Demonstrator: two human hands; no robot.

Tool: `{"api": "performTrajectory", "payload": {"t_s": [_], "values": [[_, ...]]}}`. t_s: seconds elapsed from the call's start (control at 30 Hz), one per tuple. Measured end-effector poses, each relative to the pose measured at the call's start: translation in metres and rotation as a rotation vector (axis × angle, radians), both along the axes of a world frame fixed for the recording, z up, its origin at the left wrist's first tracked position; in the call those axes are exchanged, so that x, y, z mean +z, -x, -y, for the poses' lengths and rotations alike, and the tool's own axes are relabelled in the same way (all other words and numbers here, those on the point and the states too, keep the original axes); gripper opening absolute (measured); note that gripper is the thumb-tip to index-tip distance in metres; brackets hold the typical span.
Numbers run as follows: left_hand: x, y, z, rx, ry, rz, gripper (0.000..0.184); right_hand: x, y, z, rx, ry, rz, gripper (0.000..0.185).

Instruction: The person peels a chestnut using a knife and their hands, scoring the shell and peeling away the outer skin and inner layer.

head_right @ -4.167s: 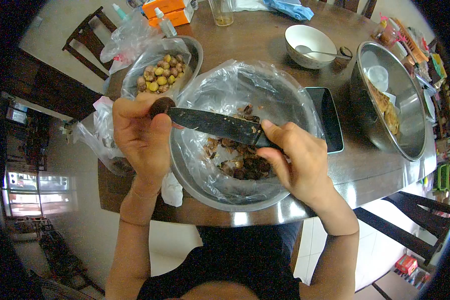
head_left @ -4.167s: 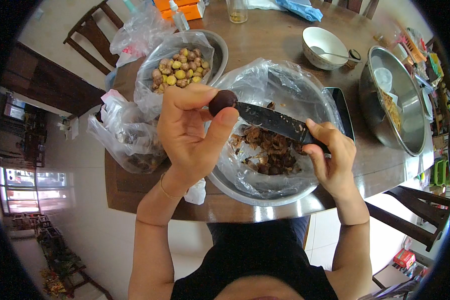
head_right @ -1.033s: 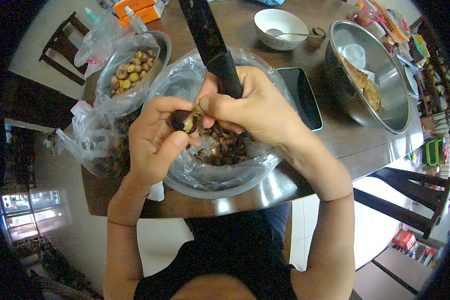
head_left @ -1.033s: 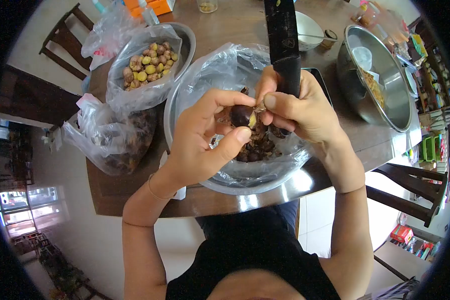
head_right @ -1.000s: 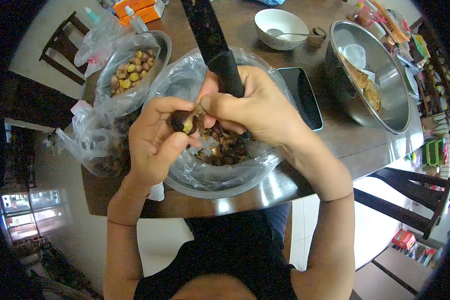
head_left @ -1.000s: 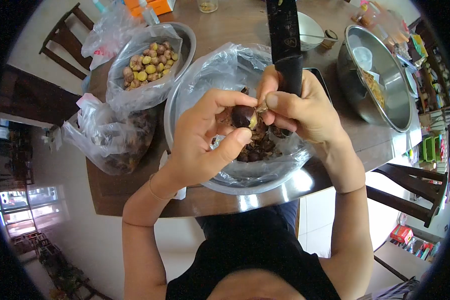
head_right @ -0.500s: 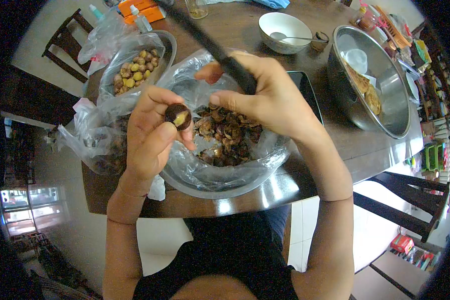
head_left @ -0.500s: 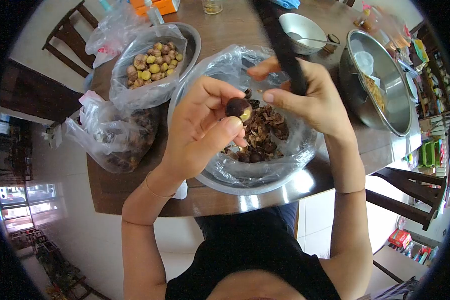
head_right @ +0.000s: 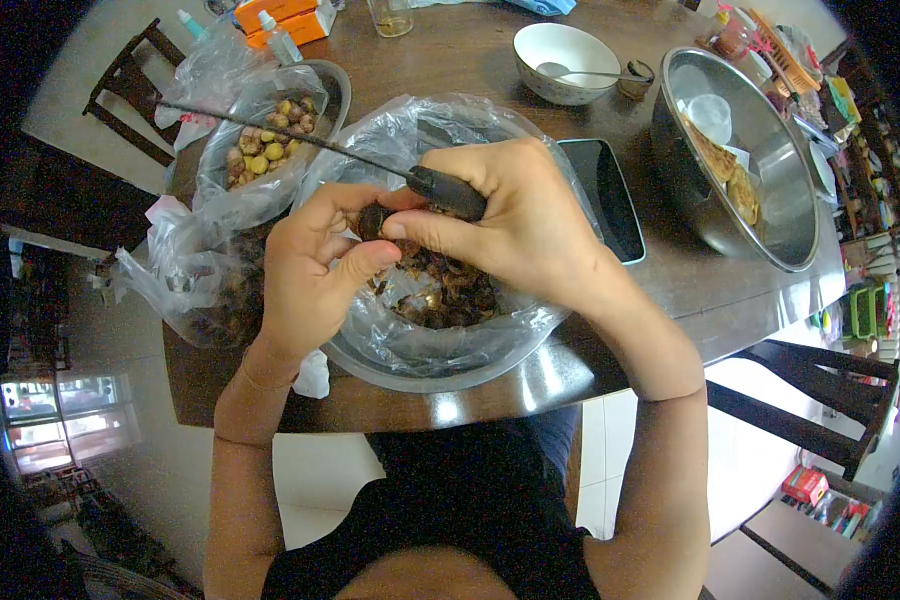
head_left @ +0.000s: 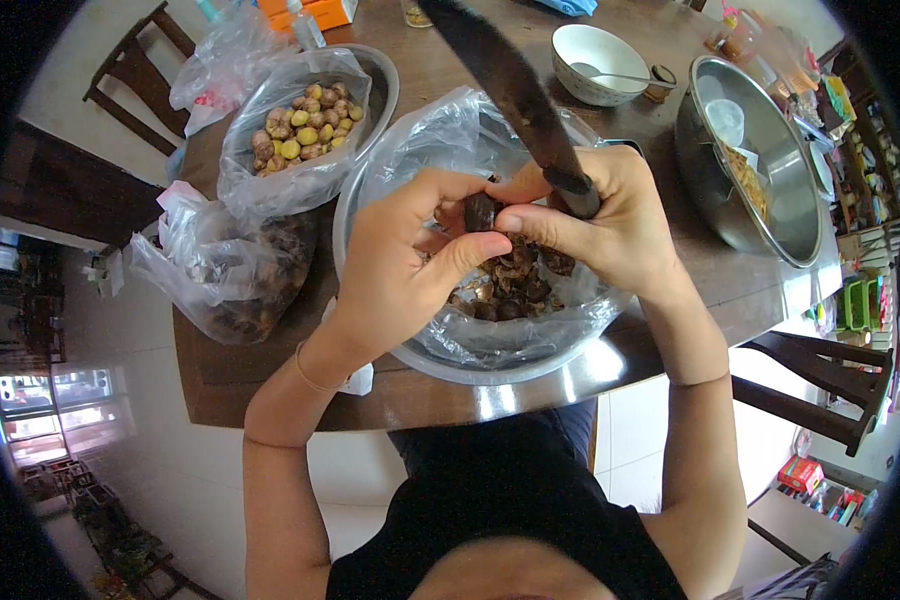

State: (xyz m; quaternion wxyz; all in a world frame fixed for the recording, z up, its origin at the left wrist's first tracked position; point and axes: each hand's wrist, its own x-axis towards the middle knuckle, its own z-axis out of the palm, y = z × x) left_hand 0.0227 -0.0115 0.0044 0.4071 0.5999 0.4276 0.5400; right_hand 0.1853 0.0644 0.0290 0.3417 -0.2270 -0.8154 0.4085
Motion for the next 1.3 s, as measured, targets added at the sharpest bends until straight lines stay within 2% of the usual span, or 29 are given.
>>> {"api": "performTrajectory", "payload": {"t_s": [0.1, 0.2, 0.23, 0.33, 0.43, 0.53, 0.73, 0.77, 0.87, 0.93, 1.0, 1.07, 1.13, 1.23, 1.3], "values": [[-0.004, 0.001, -0.003, 0.087, -0.122, -0.153, 0.027, -0.002, 0.003, 0.001, -0.015, -0.019, -0.002, 0.014], [-0.006, 0.001, -0.002, 0.159, -0.136, -0.249, 0.028, 0.001, 0.006, 0.007, -0.058, -0.013, 0.025, 0.01], [-0.006, 0.0, -0.002, 0.156, -0.15, -0.203, 0.028, -0.003, 0.007, 0.007, -0.046, -0.077, -0.01, 0.006], [-0.003, -0.001, -0.002, 0.22, -0.206, -0.317, 0.027, -0.013, 0.01, 0.007, -0.127, -0.164, -0.053, 0.01], [-0.003, -0.004, -0.002, 0.244, -0.255, -0.306, 0.027, -0.018, 0.014, 0.006, -0.162, -0.156, -0.149, 0.02], [-0.005, -0.004, -0.003, 0.236, -0.304, -0.324, 0.026, -0.017, 0.014, 0.008, -0.184, -0.154, -0.148, 0.019], [-0.002, -0.005, 0.004, 0.209, -0.212, -0.254, 0.024, -0.022, 0.011, -0.002, -0.24, -0.23, -0.189, 0.018], [0.001, -0.006, 0.008, 0.189, -0.188, -0.27, 0.022, -0.019, 0.009, -0.003, -0.286, -0.116, -0.111, 0.016], [0.004, -0.001, 0.007, 0.088, -0.192, -0.167, 0.031, -0.01, 0.009, -0.004, -0.161, 0.193, -0.202, 0.012], [0.012, -0.003, 0.006, 0.05, -0.139, 0.041, 0.037, 0.005, 0.005, -0.003, -0.098, 0.427, -0.163, 0.01], [0.016, -0.003, 0.006, 0.021, -0.109, 0.202, 0.037, 0.005, 0.0, -0.011, -0.081, 0.413, -0.08, 0.008], [0.016, 0.0, 0.006, -0.027, -0.076, 0.227, 0.034, -0.017, 0.006, -0.023, -0.007, 0.146, -0.197, 0.011], [0.017, 0.006, 0.005, -0.103, -0.043, 0.235, 0.031, -0.014, 0.009, -0.021, 0.013, 0.118, -0.201, 0.014], [0.014, 0.003, 0.005, -0.044, -0.084, 0.229, 0.03, 0.013, 0.0, -0.002, -0.029, 0.373, -0.112, 0.018], [0.012, 0.003, 0.004, -0.02, -0.149, 0.21, 0.033, 0.014, -0.002, 0.004, 0.07, 0.46, -0.126, 0.018]]}}
